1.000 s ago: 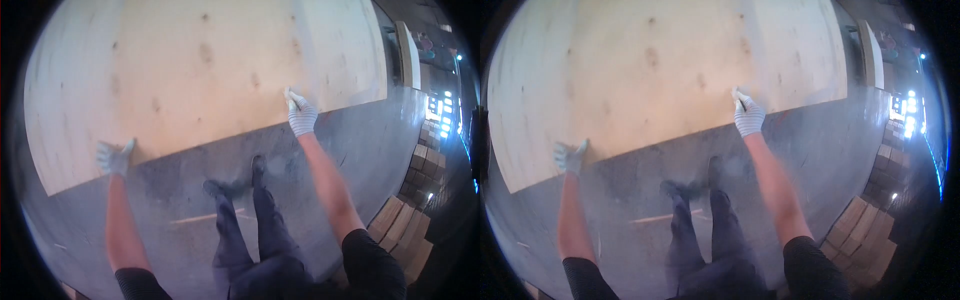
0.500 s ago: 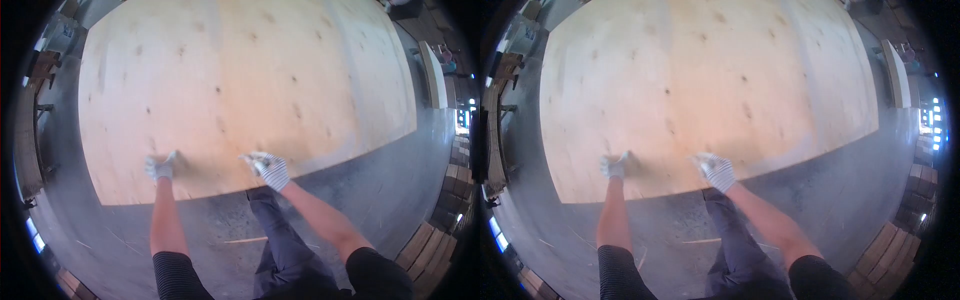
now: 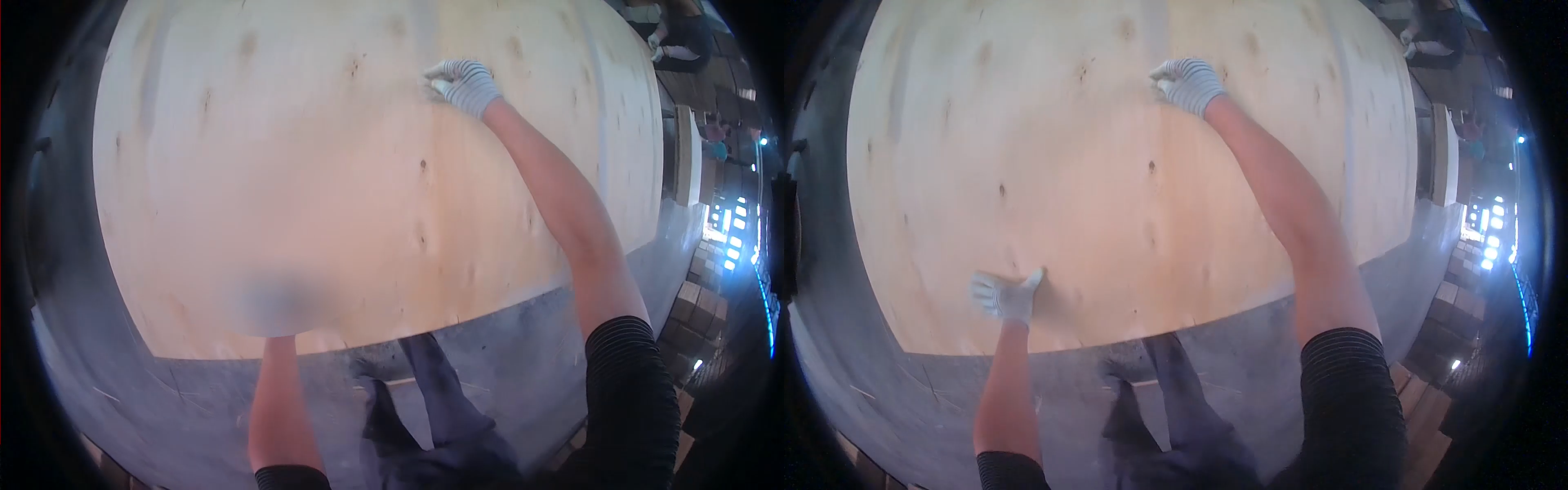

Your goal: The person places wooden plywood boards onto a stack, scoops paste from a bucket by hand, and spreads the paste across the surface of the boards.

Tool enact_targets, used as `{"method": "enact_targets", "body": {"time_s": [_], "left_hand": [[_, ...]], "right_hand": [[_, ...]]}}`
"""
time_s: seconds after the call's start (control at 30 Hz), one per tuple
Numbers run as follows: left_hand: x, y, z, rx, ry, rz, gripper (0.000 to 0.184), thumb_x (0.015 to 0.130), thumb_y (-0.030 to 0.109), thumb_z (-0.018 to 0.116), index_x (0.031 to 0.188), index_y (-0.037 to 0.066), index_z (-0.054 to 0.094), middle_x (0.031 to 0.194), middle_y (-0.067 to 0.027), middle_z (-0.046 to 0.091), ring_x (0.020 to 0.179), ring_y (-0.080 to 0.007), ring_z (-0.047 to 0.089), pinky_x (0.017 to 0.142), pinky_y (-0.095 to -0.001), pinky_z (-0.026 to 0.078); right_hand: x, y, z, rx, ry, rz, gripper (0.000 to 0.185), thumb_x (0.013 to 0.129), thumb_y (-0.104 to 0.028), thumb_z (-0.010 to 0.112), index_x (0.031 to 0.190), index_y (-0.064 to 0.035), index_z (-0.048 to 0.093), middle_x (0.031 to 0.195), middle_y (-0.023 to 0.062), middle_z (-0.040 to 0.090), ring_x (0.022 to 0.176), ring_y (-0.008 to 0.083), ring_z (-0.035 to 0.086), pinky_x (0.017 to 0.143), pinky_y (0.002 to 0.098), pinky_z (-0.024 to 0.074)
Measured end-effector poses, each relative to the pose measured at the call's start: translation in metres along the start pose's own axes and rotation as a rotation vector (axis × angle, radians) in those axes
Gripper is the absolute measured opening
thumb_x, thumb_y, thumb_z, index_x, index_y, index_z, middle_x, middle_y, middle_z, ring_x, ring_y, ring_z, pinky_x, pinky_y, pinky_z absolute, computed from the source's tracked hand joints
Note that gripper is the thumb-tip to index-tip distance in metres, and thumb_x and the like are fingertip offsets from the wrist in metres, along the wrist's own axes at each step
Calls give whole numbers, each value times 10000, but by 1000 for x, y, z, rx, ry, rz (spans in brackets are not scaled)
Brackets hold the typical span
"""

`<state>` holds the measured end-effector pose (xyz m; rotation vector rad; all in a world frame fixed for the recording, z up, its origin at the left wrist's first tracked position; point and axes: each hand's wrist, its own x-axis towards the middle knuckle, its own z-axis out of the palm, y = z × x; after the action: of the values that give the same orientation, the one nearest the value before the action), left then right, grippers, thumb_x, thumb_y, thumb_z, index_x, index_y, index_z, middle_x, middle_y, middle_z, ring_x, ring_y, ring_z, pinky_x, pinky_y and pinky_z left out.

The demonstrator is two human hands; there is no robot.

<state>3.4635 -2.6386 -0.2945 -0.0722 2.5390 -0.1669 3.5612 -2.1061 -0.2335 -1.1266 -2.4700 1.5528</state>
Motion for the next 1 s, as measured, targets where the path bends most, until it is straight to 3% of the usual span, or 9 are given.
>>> {"method": "enact_targets", "body": {"time_s": [0.2, 0.37, 0.47, 0.63, 0.73, 0.87, 0.93, 0.97, 1.0], "left_hand": [[7, 11, 1, -39, -39, -55, 1794, 497, 865, 914, 1717, -7, -70, 1771, -352, -61, 1637, -563, -80, 1285, -714, 87], [-1, 9, -6, -117, -40, -26, 1772, 528, 882, 891, 1719, 2, -82, 1776, -342, -74, 1629, -581, -76, 1281, -725, 67], [-20, -12, -6, -115, -97, 188, 1547, 696, 776, 877, 1732, 4, 24, 1784, -335, 3, 1643, -556, -26, 1307, -677, 76], [15, -231, 25, -261, 39, 1180, 887, 918, 303, 817, 1632, -22, 404, 1689, -330, 358, 1590, -532, 279, 1286, -558, 316], [34, -413, 46, -354, 188, 1068, 689, 941, 111, 748, 1548, -79, 483, 1593, -345, 473, 1507, -521, 419, 1253, -550, 365], [35, -602, 74, -440, 110, 569, 600, 1043, 154, 619, 1565, -94, 457, 1649, -329, 403, 1542, -451, 396, 1266, -523, 338], [52, -644, 92, -431, 132, 388, 585, 1084, 184, 569, 1583, -93, 440, 1686, -317, 357, 1575, -425, 359, 1285, -508, 312], [64, -637, 85, -476, 135, 374, 588, 1091, 190, 566, 1591, -89, 432, 1697, -311, 342, 1583, -417, 350, 1292, -498, 304], [90, -611, 73, -531, 158, 363, 591, 1098, 195, 563, 1600, -85, 424, 1708, -306, 326, 1590, -410, 341, 1299, -487, 296]], "right_hand": [[-227, 66, 96, 60, -13, 23, 255, 985, -6, 689, 1211, -61, 796, 1168, 81, 812, 1115, 167, 761, 987, 333, 609], [-472, 68, 270, -237, 475, -213, 403, 916, 9, 687, 1268, -163, 781, 1276, 122, 770, 1201, 306, 741, 1039, 407, 596], [-498, 17, 350, -491, 586, -35, 337, 962, 21, 690, 1261, -114, 767, 1219, 163, 789, 1194, 312, 760, 1012, 396, 597], [-459, -26, 366, 396, 383, 224, 207, 1009, -39, 723, 1208, -3, 766, 1184, 135, 812, 1059, 168, 771, 980, 322, 614], [-413, -29, 350, 915, 529, 448, 204, 1018, -34, 717, 1212, 22, 745, 1140, 141, 814, 1046, 176, 771, 988, 304, 611], [-407, 3, 434, -309, 567, -44, 227, 1010, -24, 691, 1231, -31, 742, 1265, 111, 784, 1126, 237, 766, 1024, 364, 601], [-448, -50, 496, -503, 498, -7, 395, 930, 44, 689, 1300, -82, 749, 1270, 115, 788, 1154, 236, 761, 1025, 375, 591], [-456, -26, 545, 4, 494, 119, 454, 869, 10, 719, 1311, -89, 746, 1302, 175, 759, 1193, 334, 746, 1041, 391, 589], [-461, -76, 543, -479, 462, -89, 460, 865, 29, 707, 1313, -69, 739, 1298, 151, 769, 1188, 313, 753, 1043, 383, 590]]}}
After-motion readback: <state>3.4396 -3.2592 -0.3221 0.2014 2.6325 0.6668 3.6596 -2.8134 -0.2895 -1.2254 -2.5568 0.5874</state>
